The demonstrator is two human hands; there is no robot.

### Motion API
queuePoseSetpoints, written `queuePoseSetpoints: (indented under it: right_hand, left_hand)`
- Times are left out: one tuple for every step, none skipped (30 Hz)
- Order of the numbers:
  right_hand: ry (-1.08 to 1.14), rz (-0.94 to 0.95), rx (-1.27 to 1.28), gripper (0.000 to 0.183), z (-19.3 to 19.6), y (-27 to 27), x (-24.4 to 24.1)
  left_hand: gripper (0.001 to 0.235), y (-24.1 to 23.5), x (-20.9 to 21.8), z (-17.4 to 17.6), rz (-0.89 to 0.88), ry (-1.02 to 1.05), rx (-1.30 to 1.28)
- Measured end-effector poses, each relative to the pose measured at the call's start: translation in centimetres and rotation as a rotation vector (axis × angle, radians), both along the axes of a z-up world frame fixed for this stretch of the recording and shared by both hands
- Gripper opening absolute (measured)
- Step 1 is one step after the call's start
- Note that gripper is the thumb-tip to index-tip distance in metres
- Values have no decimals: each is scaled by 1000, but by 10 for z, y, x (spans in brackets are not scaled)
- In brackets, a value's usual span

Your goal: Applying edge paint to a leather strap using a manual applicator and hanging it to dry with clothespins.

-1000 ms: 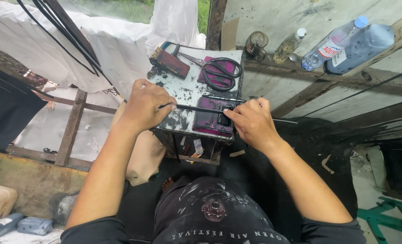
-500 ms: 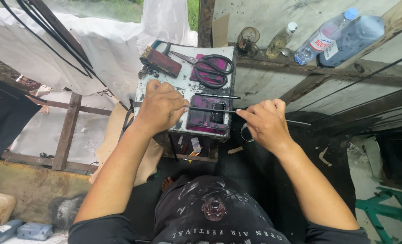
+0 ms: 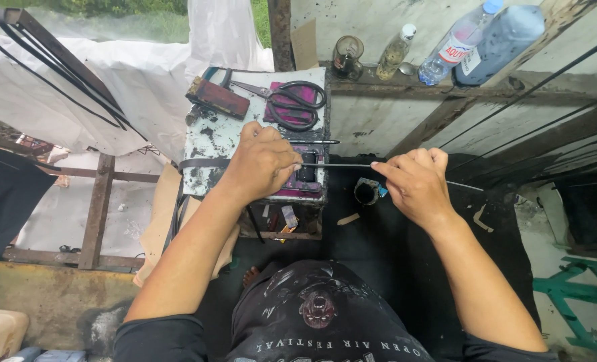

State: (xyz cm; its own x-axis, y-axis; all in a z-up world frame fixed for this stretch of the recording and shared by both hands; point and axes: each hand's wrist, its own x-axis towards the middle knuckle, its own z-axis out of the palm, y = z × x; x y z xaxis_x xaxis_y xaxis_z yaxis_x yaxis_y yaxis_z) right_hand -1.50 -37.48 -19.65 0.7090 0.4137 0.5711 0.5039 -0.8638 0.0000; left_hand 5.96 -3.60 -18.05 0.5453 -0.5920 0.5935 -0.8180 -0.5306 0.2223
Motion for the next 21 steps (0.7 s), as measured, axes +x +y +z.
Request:
queuePoseSetpoints:
  right_hand:
    - [-1,-3,1,20,1,-3,-1]
    - [56,-10,25,22,1,-5,-1]
    - [113,-17,48,23,2,-8,-2]
    - [111,-16,48,23,3,-10,-2]
    - [175,-2,115,22,5,-12,-2]
    - [239,13,182,22,7,-14,-2]
    - [236,14,183,22,11,-15,-1]
    - [312,29,248,20,15,-16,0]
    - [388,45,314,18,19,-17,0]
    - [387,46,313,18,22,-15,3]
    - [459,86,386,19,26,-12,5]
    - [529,127,460,21,29,-10,8]
    - [528,127,459,21,32,-5,12]
    - [580,197,507,21,34,-1,17]
    - [631,267,554,22,37,4,22]
    - [630,270,553,22,40,11,24]
    - [648,309,565,21,42,18,27]
    - [666,349,576,20,45,26,31]
    - [666,354,574,20,50,32,31]
    - [651,360,551,20,56,37,33]
    - [636,366,528,19,62,42,34]
  left_hand:
    - [5,-2,2,1,-3,-1,1]
    - [5,-4,3,2,-16,33,30]
    - [7,-6,4,3,-28,67,58]
    - [7,-7,6,4,-27,65,58]
    - [8,-8,7,4,-45,133,42]
    - [10,-9,9,4,-63,201,25]
    - [10,-10,8,13,-62,199,25]
    - [11,-11,5,21,-71,310,12]
    - [12,-12,3,29,-79,421,-2]
    - [12,-13,2,33,-78,420,-3]
    - [13,-15,0,37,-82,451,-18]
    - [13,-17,-2,41,-86,481,-34]
    - [13,-18,-2,42,-86,479,-35]
    - [12,-20,-2,42,-100,474,-41]
    - [11,-21,-3,43,-114,469,-47]
    - [11,-22,-4,46,-112,467,-47]
    - [11,-22,-6,50,-111,477,-49]
    - [12,-22,-8,53,-107,488,-51]
    - [12,-17,-9,57,-102,486,-52]
    - [11,-12,-10,61,-100,521,-60]
    - [11,-6,-11,64,-97,556,-68]
